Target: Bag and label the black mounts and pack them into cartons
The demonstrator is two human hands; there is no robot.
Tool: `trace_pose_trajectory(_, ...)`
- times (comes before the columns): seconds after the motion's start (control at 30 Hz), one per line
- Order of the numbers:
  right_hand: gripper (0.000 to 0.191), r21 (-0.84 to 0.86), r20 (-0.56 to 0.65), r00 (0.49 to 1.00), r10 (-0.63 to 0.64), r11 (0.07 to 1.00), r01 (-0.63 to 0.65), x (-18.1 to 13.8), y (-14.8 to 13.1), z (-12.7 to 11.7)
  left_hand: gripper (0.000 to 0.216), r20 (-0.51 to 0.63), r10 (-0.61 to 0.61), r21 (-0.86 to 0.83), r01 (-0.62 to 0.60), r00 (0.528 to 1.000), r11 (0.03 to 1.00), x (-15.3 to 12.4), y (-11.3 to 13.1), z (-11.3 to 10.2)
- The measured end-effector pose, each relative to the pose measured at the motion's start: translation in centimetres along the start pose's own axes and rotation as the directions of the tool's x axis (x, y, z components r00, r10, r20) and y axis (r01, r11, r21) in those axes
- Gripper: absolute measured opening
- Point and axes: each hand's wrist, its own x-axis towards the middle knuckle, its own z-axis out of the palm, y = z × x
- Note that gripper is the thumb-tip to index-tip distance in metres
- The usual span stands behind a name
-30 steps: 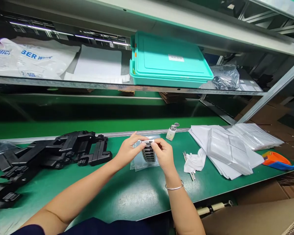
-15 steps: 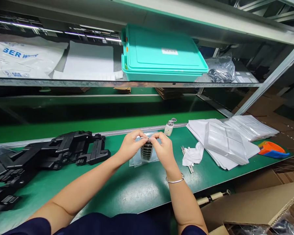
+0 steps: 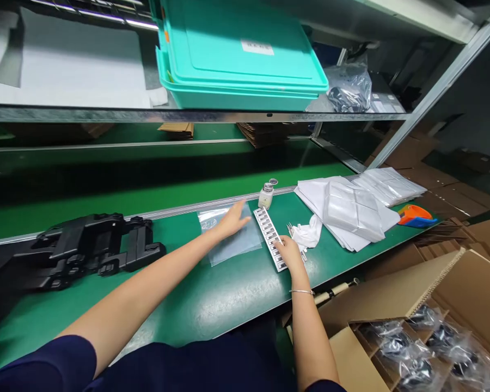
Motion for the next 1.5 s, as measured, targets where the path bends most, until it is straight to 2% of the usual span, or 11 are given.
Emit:
trace_pose_trajectory(0.17, 0.04, -0.419, -0.25, 0.937, -0.243, 0.9, 0.122, 0.1, 0.7, -0.4, 0.06, 0.346, 0.038, 0.378, -0.176, 0.937, 0.909, -4.3, -3.6, 2.3)
trace_pose_trajectory(0.27, 0.042, -0.461, -0.09, 0.906, -0.414, 0.824, 0.33, -0.7, -0.5, 3.2, 0.061, 0.392, 0.048, 0.394, -0.215, 0.919, 0.894, -5.3, -4.8, 1.3)
trace_pose_trajectory(0.37, 0.052, -0.478, 0.089, 0.919, -0.383, 0.793, 0.377, -1.4, -1.8, 8.1, 0.063, 0.398, 0.063, 0.375, -0.225, 0.915, 0.899, -5.5, -5.5, -0.4)
trace_pose_trajectory(0.57, 0.059, -0.484, 0.07, 0.935, -0.347, 0.808, 0.336, -2.4, -1.9, 11.4, 0.061, 0.312, -0.006, 0.447, -0.141, 0.95, 0.883, -7.1, -6.3, -2.6)
trace_pose_trajectory(0.73, 0.062, -0.451, -0.033, 0.979, -0.203, 0.877, 0.167, -0.3, -2.5, 9.2, 0.06, 0.313, -0.016, 0.474, -0.141, 0.95, 0.869, -9.1, -6.5, -1.2)
trace_pose_trajectory(0.87, 0.042, -0.362, 0.049, 0.998, -0.03, 0.931, 0.045, 2.0, -4.5, 8.7, 0.059, 0.322, -0.002, 0.453, -0.153, 0.947, 0.879, -10.0, -5.7, -0.6)
trace_pose_trajectory(0.97, 0.026, -0.321, 0.126, 0.988, -0.093, 0.938, 0.129, 1.3, -6.0, 8.7, 0.06, 0.235, 0.033, 0.461, -0.141, 0.971, 0.876, -11.2, -4.8, -1.0)
trace_pose_trajectory(1.13, 0.032, -0.142, 0.222, 0.911, -0.348, 0.912, 0.384, -2.4, -5.8, 7.4, 0.058, 0.028, 0.212, 0.491, -0.198, 0.977, 0.848, -13.2, -4.1, -1.2)
trace_pose_trajectory(1.27, 0.024, -0.283, 0.217, 0.973, -0.082, 0.948, 0.143, -3.6, -3.9, 5.4, 0.057, 0.189, 0.134, 0.496, -0.213, 0.973, 0.842, -12.9, -4.8, 0.1)
trace_pose_trajectory(1.37, 0.022, -0.386, 0.097, 0.995, -0.031, 0.92, 0.067, -2.2, -3.7, 1.7, 0.056, 0.276, 0.088, 0.463, -0.213, 0.957, 0.86, -12.0, -5.8, 0.9)
trace_pose_trajectory(1.5, 0.033, -0.521, -0.264, 0.963, -0.061, 0.849, -0.089, 2.2, -4.6, -7.6, 0.053, 0.242, 0.153, 0.383, -0.239, 0.958, 0.892, -11.3, -7.0, 0.8)
